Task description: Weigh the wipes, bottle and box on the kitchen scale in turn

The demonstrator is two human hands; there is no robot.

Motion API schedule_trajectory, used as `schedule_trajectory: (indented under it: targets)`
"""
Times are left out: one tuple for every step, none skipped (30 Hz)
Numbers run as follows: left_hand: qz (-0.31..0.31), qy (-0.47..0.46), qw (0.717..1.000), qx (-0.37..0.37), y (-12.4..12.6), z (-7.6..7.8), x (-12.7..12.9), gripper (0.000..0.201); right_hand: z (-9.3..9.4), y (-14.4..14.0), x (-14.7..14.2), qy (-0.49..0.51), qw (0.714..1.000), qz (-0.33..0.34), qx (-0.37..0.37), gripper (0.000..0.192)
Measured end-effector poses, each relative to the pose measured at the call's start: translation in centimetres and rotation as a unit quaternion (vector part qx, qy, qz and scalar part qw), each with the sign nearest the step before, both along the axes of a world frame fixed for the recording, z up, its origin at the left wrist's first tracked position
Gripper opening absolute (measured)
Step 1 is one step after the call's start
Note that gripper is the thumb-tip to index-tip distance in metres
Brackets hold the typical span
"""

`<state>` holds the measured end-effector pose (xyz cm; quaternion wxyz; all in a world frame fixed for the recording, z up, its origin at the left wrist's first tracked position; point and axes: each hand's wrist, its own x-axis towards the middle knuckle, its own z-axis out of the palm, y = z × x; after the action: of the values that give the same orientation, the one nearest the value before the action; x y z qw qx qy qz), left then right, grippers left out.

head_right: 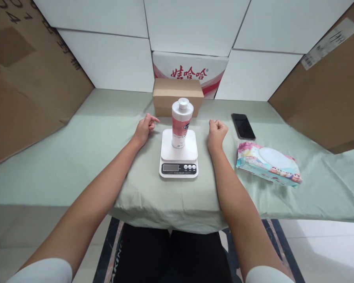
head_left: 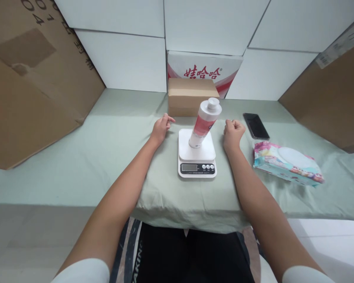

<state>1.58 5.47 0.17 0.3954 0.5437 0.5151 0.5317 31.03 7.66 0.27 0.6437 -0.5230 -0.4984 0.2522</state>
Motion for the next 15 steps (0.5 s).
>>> schedule_trajectory:
  targets:
    - [0.000,0.000,1.000,-0.001,-0.1,0.1,0.0,0.073,0.3,-0.4,-0.2,-0.015,1.000,0.016,0.019,0.059]
    - [0.000,0.002,1.000,-0.004,-0.1,0.2,0.0,0.073,0.7,-0.8,-0.5,-0.029,0.998,0.033,0.039,0.058]
    - [0.001,0.005,1.000,-0.008,-0.2,0.3,0.0,0.073,1.1,-1.3,-0.8,-0.044,0.996,0.059,0.056,0.057]
    - [0.002,0.010,1.000,-0.012,-0.3,0.4,0.0,0.074,1.5,-1.8,-1.2,-0.062,0.991,0.102,0.064,0.057]
    - [0.004,0.015,1.000,-0.016,-0.4,0.5,0.1,0.074,1.9,-2.2,-1.6,-0.078,0.984,0.143,0.072,0.059]
    - [0.005,0.019,1.000,-0.018,-0.5,0.6,0.1,0.074,2.2,-2.7,-2.0,-0.093,0.975,0.184,0.078,0.061]
    - [0.005,0.024,1.000,-0.020,-0.6,0.7,0.1,0.075,2.5,-3.1,-2.4,-0.106,0.966,0.221,0.083,0.064]
    - [0.005,0.027,0.999,-0.021,-0.6,0.7,0.1,0.076,2.7,-3.5,-2.7,-0.117,0.956,0.254,0.084,0.066]
    - [0.005,0.030,0.999,-0.022,-0.6,0.8,0.1,0.077,2.9,-3.9,-3.0,-0.127,0.947,0.283,0.081,0.066]
    - [0.005,0.032,0.999,-0.022,-0.6,0.8,0.1,0.078,3.0,-4.2,-3.3,-0.139,0.939,0.307,0.072,0.063]
    - [0.005,0.032,0.999,-0.022,-0.7,0.8,0.1,0.078,3.1,-4.4,-3.5,-0.151,0.932,0.326,0.058,0.059]
    - [0.003,0.032,0.999,-0.021,-0.7,0.8,0.1,0.079,3.1,-4.6,-3.7,-0.160,0.926,0.339,0.041,0.055]
    - [0.002,0.030,0.999,-0.019,-0.7,0.8,0.1,0.079,3.1,-4.7,-3.9,-0.166,0.923,0.347,0.025,0.053]
    - [0.000,0.029,0.999,-0.018,-0.6,0.8,0.1,0.079,3.0,-4.7,-3.9,-0.167,0.923,0.347,0.013,0.051]
    - [-0.002,0.028,0.999,-0.016,-0.6,0.8,0.1,0.080,3.0,-4.6,-3.8,-0.163,0.926,0.339,0.008,0.050]
